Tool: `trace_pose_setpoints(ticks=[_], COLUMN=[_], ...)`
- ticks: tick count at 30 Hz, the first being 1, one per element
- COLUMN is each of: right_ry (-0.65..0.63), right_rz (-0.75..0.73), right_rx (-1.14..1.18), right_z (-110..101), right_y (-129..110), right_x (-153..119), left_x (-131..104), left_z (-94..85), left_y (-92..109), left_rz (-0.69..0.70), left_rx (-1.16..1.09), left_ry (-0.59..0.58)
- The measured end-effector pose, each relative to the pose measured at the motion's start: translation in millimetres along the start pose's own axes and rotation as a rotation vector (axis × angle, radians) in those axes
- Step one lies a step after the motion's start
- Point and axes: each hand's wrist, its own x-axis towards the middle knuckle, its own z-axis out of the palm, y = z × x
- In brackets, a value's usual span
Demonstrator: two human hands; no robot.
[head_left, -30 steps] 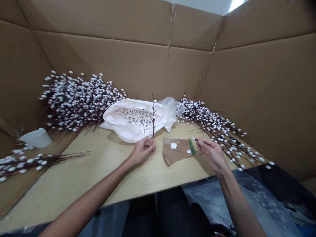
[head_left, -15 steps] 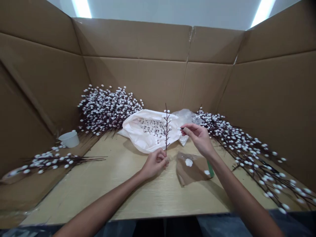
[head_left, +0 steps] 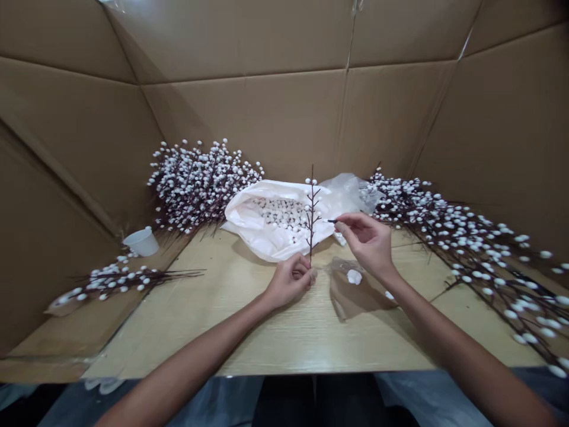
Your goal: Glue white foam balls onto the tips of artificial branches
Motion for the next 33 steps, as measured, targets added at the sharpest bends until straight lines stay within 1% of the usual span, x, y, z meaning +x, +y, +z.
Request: trace_pose_setpoints(ticks=[4,9,12,17,23,26,33], right_ry=[0.085,0.152,0.155,0.149,0.159,0.181,0.173], right_rz=[-0.030,-0.051,-0.034,0.022,0.113,0.148,0.160], right_rx=[0.010,0.036,0.057,0.069,0.232,0.264,0.286], right_z=[0.4,-1.1,-0.8,-2.0,-5.4,-5.9,-8.3], right_y=[-1.6,-5.1,-8.6,-9.6,-1.0,0.9,1.9], right_x=[-0.5,-1.3,-0.7,1.8,6.5,8.6,10.8], left_x=[0.1,0.6,0.7,0.7,-0.1,-0.3,0.3], left_z=[-1.0,-2.7,-3.0,-2.3,-2.8,-2.7,-1.4], left_y=[-1.9,-1.6,-0.6,3.1,5.1,4.8,6.8], left_rz=[0.049,0.052,0.040,0.040,0.057,0.061,0.043], left_rx=[0.083,0.098,0.074,0.065,0.087,0.087,0.081], left_ry=[-0.008,-0.026,-0.042,-0.033,-0.050,-0.057,-0.050])
